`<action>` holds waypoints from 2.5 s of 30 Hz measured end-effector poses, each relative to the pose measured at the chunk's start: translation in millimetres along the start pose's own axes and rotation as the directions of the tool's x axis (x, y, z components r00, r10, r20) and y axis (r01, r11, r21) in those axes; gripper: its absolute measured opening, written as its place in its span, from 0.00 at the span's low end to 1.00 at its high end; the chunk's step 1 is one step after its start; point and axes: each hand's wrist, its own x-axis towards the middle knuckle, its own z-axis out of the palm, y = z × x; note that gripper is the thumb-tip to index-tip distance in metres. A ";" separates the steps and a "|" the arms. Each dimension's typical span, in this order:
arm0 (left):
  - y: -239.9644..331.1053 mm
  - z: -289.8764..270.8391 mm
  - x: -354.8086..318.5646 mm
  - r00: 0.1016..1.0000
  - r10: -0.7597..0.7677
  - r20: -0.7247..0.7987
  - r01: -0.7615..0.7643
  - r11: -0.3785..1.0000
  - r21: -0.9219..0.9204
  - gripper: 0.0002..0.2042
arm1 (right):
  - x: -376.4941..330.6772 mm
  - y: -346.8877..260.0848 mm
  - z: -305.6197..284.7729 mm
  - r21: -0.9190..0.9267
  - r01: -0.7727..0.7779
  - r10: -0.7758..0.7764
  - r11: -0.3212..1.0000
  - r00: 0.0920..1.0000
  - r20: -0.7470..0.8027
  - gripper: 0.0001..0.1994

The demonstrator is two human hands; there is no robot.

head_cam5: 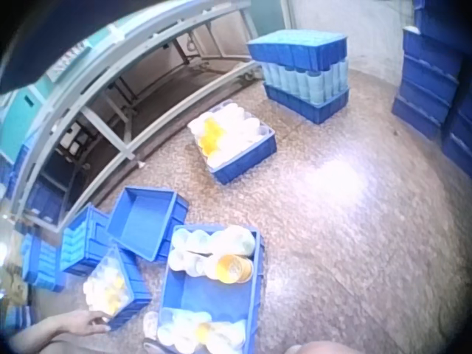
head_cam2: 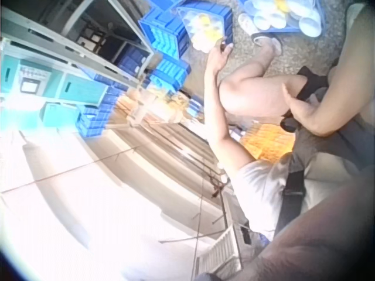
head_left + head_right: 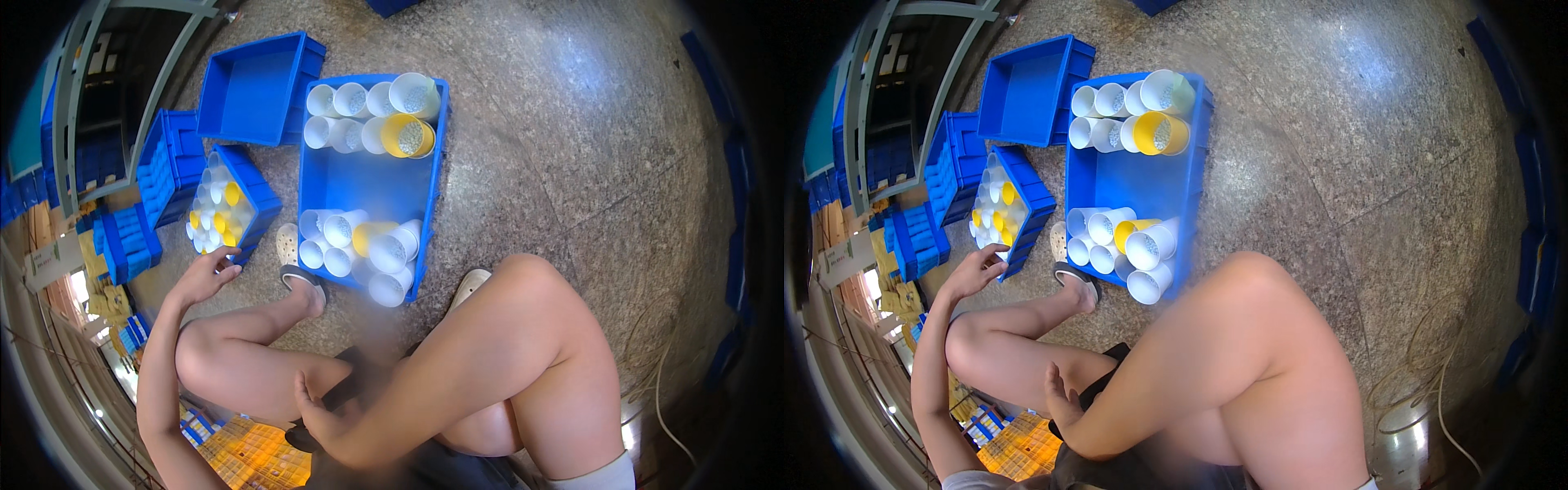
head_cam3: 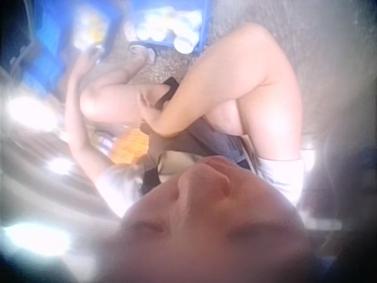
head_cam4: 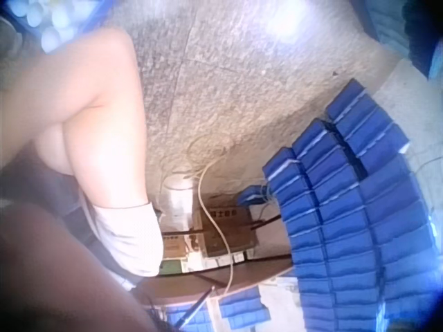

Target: The person sorts small plastic cups from a blue tray into other blue trays on the floor. They handle the cups by hand, separating them into groups and arranging them in the trays.

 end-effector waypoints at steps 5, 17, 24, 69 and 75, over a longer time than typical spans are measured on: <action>1.6 1.4 1.1 1.000 -0.007 -0.007 0.007 1.000 0.000 0.22 | 2.9 -2.3 2.4 -0.036 0.038 -0.038 0.999 0.999 0.017 0.18; -4.4 2.2 -1.9 1.000 -0.007 -0.006 0.007 1.000 0.000 0.22 | 20.8 -11.3 3.8 -0.142 0.079 -0.066 0.987 0.993 0.096 0.16; -10.9 13.9 -23.1 0.998 -0.060 0.000 0.060 0.997 -0.049 0.23 | 0.4 3.9 3.7 -0.207 0.206 -0.192 0.956 0.978 0.084 0.21; -18.9 -12.1 345.1 0.941 -0.203 -0.272 -0.271 0.033 -0.962 0.26 | -37.4 123.3 119.6 0.500 -0.737 0.796 0.456 0.588 0.141 0.18; -8.7 -8.3 360.2 0.943 -0.240 -0.230 -0.242 -0.022 -0.970 0.17 | -40.6 116.0 118.3 0.486 -0.769 0.816 0.416 0.552 0.174 0.19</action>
